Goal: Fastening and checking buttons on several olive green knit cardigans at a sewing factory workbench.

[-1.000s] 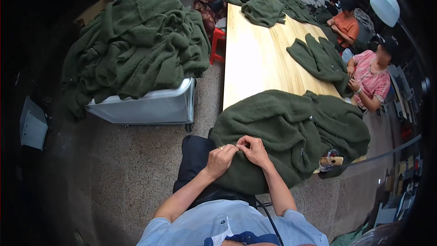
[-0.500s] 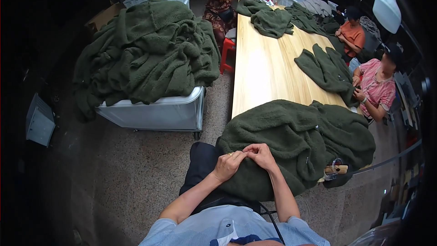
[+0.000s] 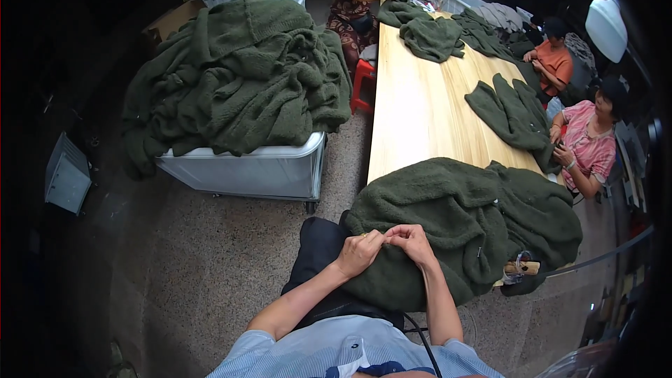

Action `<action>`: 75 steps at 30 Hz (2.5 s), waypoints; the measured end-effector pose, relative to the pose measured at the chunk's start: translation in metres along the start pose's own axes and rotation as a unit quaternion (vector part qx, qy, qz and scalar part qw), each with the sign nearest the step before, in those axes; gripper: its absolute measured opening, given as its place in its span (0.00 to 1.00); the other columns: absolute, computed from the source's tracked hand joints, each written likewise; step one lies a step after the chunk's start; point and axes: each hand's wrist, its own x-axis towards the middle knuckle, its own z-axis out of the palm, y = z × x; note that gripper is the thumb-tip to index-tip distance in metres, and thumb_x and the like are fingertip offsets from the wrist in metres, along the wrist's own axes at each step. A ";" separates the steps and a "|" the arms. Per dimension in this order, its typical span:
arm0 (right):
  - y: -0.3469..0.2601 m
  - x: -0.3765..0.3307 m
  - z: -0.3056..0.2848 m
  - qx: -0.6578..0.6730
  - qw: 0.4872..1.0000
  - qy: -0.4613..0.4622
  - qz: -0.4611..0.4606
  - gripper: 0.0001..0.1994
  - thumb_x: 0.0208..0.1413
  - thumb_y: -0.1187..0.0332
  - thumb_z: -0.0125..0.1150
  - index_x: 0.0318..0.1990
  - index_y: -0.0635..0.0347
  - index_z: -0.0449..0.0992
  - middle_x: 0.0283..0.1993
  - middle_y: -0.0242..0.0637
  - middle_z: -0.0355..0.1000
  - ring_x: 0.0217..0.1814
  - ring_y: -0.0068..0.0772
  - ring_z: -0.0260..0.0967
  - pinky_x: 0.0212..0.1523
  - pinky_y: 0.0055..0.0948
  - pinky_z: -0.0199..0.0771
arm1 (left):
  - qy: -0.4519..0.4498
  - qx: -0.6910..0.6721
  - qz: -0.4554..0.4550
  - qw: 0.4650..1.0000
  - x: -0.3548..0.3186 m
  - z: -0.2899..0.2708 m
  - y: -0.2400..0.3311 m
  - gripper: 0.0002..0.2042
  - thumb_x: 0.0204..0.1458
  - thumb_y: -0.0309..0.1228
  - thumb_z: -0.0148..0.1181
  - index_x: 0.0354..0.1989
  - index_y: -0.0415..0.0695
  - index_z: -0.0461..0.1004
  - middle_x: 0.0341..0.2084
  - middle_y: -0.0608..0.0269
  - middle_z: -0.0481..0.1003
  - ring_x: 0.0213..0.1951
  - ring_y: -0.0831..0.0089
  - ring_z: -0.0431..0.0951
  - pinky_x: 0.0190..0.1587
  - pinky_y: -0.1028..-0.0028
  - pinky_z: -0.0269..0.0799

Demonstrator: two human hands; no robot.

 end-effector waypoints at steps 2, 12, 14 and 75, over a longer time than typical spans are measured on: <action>0.001 0.002 -0.001 -0.002 1.000 -0.002 -0.007 0.07 0.61 0.74 0.76 0.44 0.67 0.91 0.38 0.30 0.87 0.38 0.17 0.79 0.43 0.21 0.79 | -0.005 0.004 -0.010 1.000 0.000 0.001 -0.004 0.03 0.64 0.25 0.65 0.43 0.44 0.80 0.33 0.60 0.77 0.31 0.62 0.86 0.32 0.63 0.82; 0.014 0.002 0.002 -0.007 1.000 0.024 -0.014 0.08 0.62 0.73 0.77 0.45 0.67 0.91 0.37 0.30 0.87 0.38 0.16 0.79 0.41 0.22 0.79 | -0.007 -0.036 -0.016 0.999 0.002 0.001 -0.009 0.04 0.63 0.27 0.68 0.43 0.44 0.80 0.33 0.60 0.78 0.32 0.59 0.87 0.33 0.60 0.82; 0.012 0.002 0.002 -0.033 0.999 0.024 -0.018 0.07 0.63 0.75 0.76 0.46 0.67 0.91 0.37 0.30 0.86 0.37 0.15 0.78 0.41 0.21 0.78 | -0.013 -0.046 -0.029 0.998 0.003 -0.001 -0.009 0.04 0.63 0.27 0.69 0.42 0.44 0.80 0.33 0.59 0.79 0.34 0.57 0.87 0.34 0.59 0.82; 0.029 0.014 0.000 -0.040 0.993 0.037 -0.108 0.08 0.68 0.74 0.73 0.49 0.69 0.89 0.41 0.29 0.87 0.43 0.16 0.79 0.46 0.21 0.78 | -0.158 -0.524 -0.394 0.738 0.028 0.006 -0.072 0.11 0.54 0.14 0.77 0.43 0.39 0.85 0.41 0.62 0.88 0.42 0.77 0.88 0.49 0.76 0.85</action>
